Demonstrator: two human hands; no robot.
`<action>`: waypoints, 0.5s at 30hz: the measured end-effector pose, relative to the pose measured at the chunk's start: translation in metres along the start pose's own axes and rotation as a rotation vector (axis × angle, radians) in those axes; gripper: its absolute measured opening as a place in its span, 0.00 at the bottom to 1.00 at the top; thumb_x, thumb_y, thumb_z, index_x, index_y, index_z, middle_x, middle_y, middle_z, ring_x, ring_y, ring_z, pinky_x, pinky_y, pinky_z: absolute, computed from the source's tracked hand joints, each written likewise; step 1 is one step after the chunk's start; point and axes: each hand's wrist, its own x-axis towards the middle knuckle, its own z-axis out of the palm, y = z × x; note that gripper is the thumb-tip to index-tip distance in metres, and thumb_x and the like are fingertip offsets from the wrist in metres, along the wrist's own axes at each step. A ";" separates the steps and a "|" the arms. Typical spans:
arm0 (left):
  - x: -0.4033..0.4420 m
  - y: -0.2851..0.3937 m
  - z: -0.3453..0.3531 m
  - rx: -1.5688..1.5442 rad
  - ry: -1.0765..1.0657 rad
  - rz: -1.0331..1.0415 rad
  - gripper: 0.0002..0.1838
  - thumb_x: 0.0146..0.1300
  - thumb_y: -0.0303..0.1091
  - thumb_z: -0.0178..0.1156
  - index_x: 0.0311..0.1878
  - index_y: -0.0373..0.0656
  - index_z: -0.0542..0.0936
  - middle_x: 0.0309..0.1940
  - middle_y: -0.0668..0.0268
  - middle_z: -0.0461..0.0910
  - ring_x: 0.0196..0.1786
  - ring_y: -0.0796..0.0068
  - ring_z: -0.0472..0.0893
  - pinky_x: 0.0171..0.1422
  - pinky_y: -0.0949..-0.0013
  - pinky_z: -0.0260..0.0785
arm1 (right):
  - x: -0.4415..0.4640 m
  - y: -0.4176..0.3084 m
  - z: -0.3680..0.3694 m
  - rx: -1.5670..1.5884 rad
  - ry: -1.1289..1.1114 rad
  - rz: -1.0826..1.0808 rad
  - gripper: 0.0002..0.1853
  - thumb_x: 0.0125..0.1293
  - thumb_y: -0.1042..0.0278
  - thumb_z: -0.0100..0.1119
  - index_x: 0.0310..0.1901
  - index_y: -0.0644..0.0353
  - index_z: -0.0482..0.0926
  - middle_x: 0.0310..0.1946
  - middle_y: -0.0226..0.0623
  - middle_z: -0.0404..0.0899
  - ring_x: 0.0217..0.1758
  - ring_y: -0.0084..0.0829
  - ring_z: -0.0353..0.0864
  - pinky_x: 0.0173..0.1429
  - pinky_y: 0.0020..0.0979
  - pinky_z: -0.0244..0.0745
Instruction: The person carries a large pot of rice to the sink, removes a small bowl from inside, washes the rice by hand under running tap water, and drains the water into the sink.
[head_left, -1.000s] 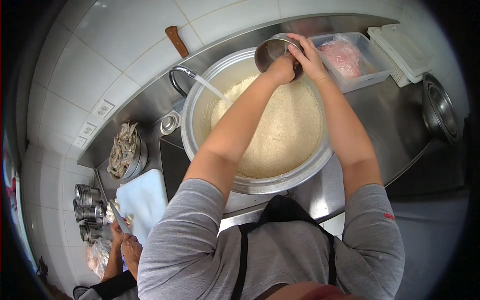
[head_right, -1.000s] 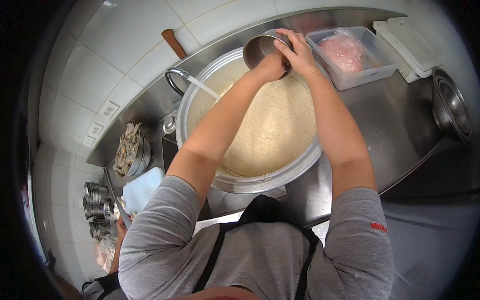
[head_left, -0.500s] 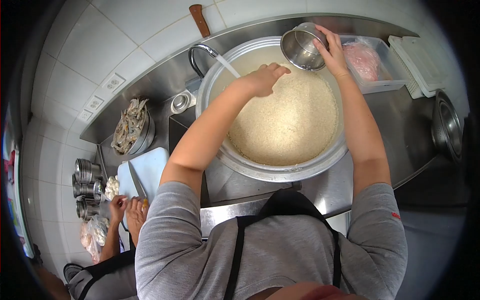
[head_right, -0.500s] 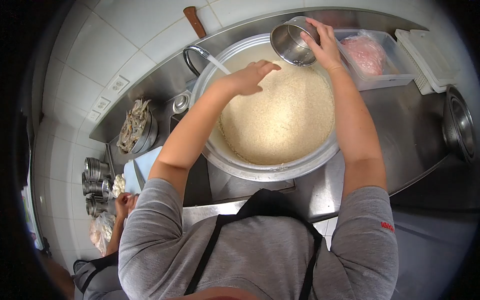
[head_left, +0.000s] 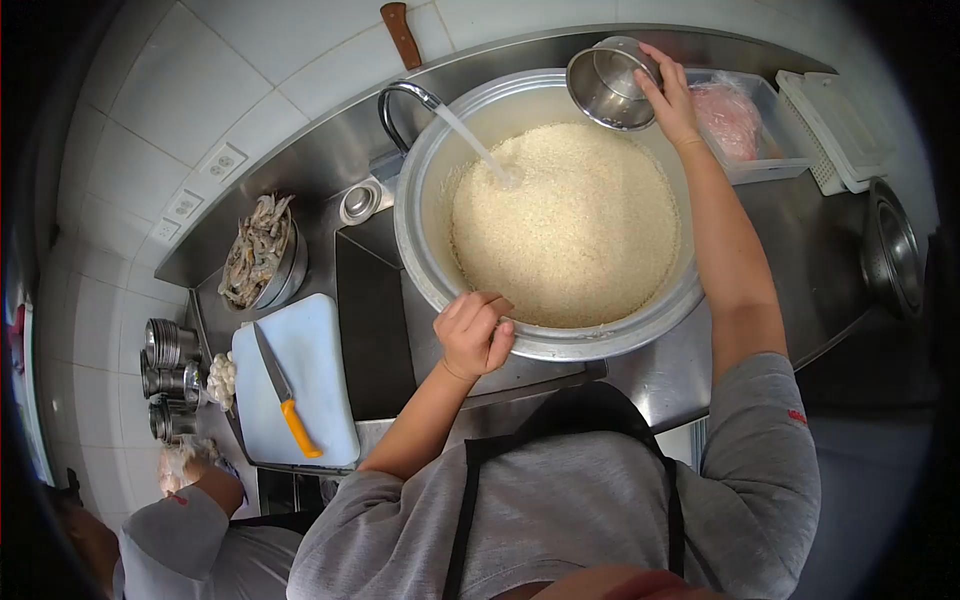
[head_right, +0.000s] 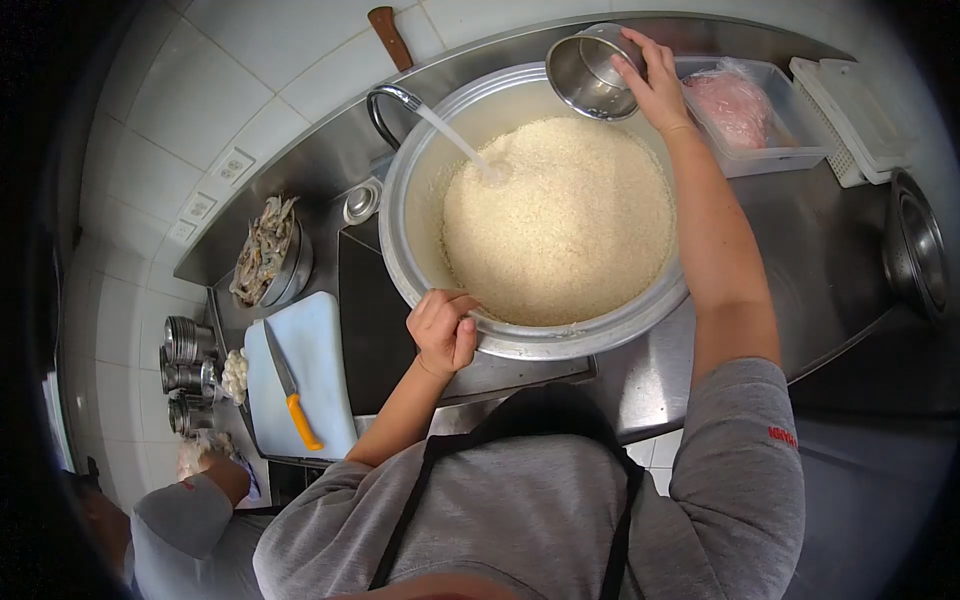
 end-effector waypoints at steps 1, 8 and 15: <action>0.002 -0.006 0.003 -0.007 0.000 0.005 0.06 0.49 0.32 0.54 0.26 0.41 0.77 0.24 0.63 0.75 0.24 0.65 0.73 0.28 0.68 0.64 | 0.000 0.002 -0.003 -0.034 -0.012 -0.034 0.25 0.60 0.48 0.52 0.58 0.43 0.66 0.51 0.42 0.64 0.56 0.38 0.67 0.60 0.34 0.61; 0.018 -0.048 0.010 -0.003 0.007 0.023 0.08 0.52 0.31 0.48 0.24 0.39 0.74 0.21 0.59 0.71 0.24 0.59 0.72 0.27 0.64 0.64 | 0.005 -0.018 -0.013 -0.030 0.164 -0.131 0.23 0.59 0.58 0.56 0.56 0.53 0.67 0.51 0.40 0.65 0.55 0.37 0.66 0.57 0.32 0.62; 0.019 -0.053 0.013 -0.047 -0.040 -0.013 0.11 0.57 0.33 0.45 0.26 0.38 0.74 0.21 0.58 0.70 0.25 0.59 0.72 0.29 0.64 0.63 | -0.035 -0.099 -0.049 -0.326 0.189 -0.268 0.33 0.48 0.56 0.64 0.57 0.54 0.66 0.50 0.47 0.63 0.57 0.43 0.63 0.61 0.41 0.60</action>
